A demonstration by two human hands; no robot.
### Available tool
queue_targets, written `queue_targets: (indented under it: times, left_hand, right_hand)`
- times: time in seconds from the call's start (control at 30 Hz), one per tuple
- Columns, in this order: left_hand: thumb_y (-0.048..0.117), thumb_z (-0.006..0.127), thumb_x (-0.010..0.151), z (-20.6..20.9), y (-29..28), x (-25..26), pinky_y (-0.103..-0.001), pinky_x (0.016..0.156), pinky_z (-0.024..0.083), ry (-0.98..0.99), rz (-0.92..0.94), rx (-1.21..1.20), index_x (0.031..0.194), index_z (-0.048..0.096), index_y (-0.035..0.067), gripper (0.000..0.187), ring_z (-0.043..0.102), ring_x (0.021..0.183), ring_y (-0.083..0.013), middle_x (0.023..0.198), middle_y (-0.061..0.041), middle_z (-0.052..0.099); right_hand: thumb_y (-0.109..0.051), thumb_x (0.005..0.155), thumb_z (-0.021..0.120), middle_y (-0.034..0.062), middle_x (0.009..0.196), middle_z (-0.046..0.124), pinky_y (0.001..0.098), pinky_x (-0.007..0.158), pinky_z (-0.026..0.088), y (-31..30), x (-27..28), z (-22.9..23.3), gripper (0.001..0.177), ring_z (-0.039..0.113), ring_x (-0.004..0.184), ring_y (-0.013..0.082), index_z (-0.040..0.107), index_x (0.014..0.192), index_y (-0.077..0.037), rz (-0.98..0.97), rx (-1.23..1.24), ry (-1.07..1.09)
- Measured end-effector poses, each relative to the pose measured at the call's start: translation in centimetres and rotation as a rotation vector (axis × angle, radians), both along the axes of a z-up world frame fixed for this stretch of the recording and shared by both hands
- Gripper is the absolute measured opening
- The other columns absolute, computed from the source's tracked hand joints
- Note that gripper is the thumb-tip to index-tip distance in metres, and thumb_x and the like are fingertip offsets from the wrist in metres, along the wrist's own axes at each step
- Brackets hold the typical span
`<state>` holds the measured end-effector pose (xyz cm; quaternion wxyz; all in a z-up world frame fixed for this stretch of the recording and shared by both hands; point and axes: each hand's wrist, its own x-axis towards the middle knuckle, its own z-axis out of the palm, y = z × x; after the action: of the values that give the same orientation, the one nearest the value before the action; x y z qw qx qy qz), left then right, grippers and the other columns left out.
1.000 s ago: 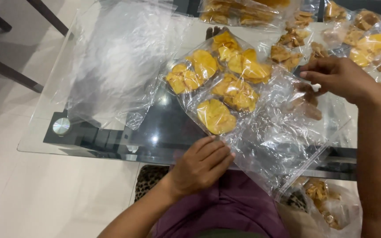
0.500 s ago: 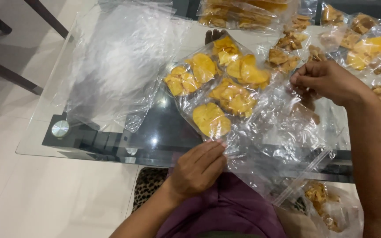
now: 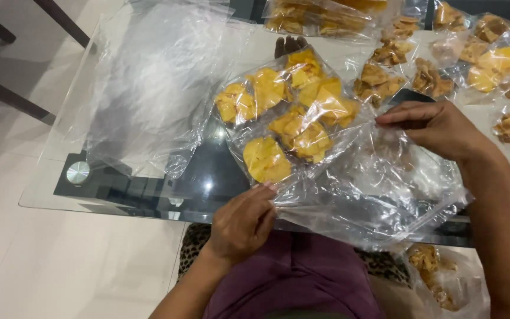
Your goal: A person is manually packaging dried food slices into individual plastic bags on a glass table.
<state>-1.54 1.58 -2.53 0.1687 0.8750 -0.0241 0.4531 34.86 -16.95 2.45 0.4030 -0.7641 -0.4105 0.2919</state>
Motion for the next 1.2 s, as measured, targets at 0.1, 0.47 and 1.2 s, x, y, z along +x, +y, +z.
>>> queue_targets:
  times: [0.1, 0.47, 1.2]
  left_hand:
    - [0.007, 0.069, 0.098, -0.2, 0.0, -0.1, -0.039, 0.090, 0.067, -0.008, -0.025, -0.026, 0.102, 0.064, 0.001, 0.009, 0.078, 0.103, -0.0312, 0.107, -0.017, 0.076]
    - [0.020, 0.059, 0.104, -2.1, 0.3, -0.6, -0.025, 0.045, 0.042, -0.010, 0.336, -0.407, 0.100, 0.063, 0.007, 0.013, 0.055, 0.050, -0.0074, 0.069, 0.003, 0.067]
    - [0.010, 0.061, 0.098, 3.4, 4.8, 2.4, -0.029, 0.047, 0.062, 0.491, 0.332, -1.366, 0.086, 0.063, 0.003, 0.013, 0.077, 0.056, -0.0231, 0.060, -0.009, 0.062]
  right_hand:
    - [-0.003, 0.083, 0.076, 0.0126, 0.119, 0.074, 0.0369, 0.109, 0.058, -0.3, 0.0, -1.1, 0.034, 0.070, 0.114, 0.0243, 0.076, 0.116, -0.005, 0.051, 0.125, -0.130]
    - [-0.010, 0.103, 0.062, 0.0149, 0.064, 0.063, 0.0347, 0.046, 0.064, 0.6, -1.7, -2.1, 0.019, 0.074, 0.058, 0.0268, 0.071, 0.108, 0.006, -0.002, 0.332, 0.051]
    - [-0.015, 0.108, 0.057, 0.0105, 0.074, 0.069, 0.0388, 0.033, 0.057, 3.4, -7.7, 1.8, 0.047, 0.063, 0.045, 0.0254, 0.064, 0.064, 0.001, -0.407, -0.075, -0.217]
